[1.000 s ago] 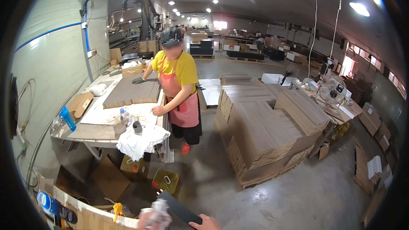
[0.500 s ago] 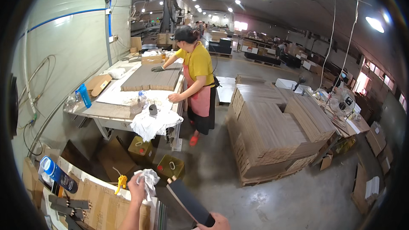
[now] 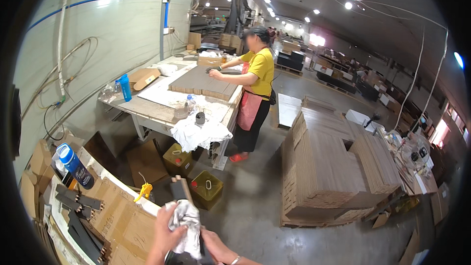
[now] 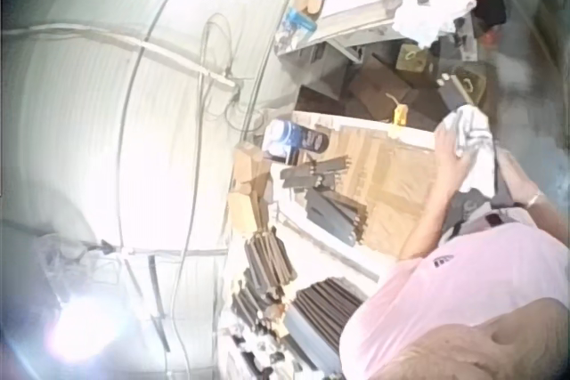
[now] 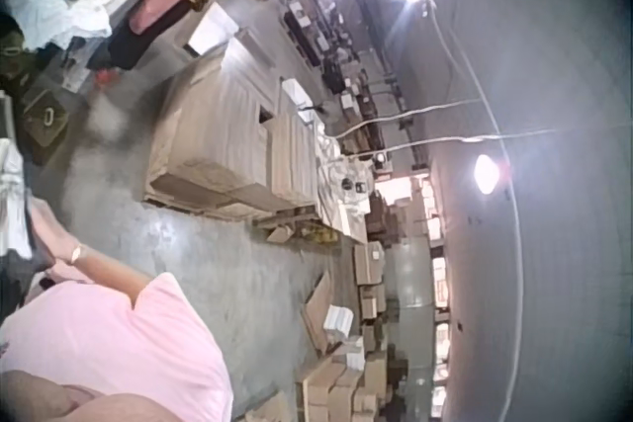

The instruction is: The person wipes wooden panels with a cloth, applies liquid from a bottle and black stain using a sponge, and stacks the panels on a workbench.

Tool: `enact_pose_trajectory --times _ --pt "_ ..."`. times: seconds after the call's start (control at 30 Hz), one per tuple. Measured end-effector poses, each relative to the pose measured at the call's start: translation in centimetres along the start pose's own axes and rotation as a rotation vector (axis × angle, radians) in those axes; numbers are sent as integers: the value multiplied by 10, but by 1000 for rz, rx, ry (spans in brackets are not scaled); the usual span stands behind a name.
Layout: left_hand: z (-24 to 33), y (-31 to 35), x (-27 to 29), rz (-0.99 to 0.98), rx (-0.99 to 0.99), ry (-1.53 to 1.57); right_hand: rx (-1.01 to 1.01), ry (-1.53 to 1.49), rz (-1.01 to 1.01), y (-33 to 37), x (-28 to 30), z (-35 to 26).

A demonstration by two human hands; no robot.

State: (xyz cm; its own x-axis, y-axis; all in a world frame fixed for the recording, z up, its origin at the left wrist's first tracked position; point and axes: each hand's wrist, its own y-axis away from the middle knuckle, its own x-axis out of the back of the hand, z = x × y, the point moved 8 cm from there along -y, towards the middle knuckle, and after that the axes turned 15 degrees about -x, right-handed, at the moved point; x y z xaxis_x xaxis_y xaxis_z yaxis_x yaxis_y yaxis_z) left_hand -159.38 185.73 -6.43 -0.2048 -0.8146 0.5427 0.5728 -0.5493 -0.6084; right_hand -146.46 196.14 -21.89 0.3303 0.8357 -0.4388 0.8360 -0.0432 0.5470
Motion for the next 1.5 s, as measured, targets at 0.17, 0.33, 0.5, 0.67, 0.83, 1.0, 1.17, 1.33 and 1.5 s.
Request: enact_pose_trajectory --times 0.17,0.33,0.5,0.67,0.83,1.0,1.17,1.33,1.5 --pt "113 25 -12 140 -1 -17 201 322 -143 -61 6 -97" --pt "50 151 -21 325 477 -41 -310 220 -390 -69 -26 -132" --pt "155 147 63 620 444 -610 -525 383 -783 -41 -113 -49" --pt "229 152 70 337 264 -1091 -652 576 -1154 76 -143 52" --pt "358 289 187 631 472 -1475 -728 966 -1489 228 -170 97" --pt "532 515 270 1082 693 -1577 -797 1064 -1578 369 -186 207" --pt "632 585 248 903 516 -1555 -929 959 -1488 500 -248 354" --pt "669 701 151 682 630 -1219 -683 876 -1356 605 -299 508" --pt "757 857 127 863 857 -1024 -1097 1048 -1360 683 -304 622"
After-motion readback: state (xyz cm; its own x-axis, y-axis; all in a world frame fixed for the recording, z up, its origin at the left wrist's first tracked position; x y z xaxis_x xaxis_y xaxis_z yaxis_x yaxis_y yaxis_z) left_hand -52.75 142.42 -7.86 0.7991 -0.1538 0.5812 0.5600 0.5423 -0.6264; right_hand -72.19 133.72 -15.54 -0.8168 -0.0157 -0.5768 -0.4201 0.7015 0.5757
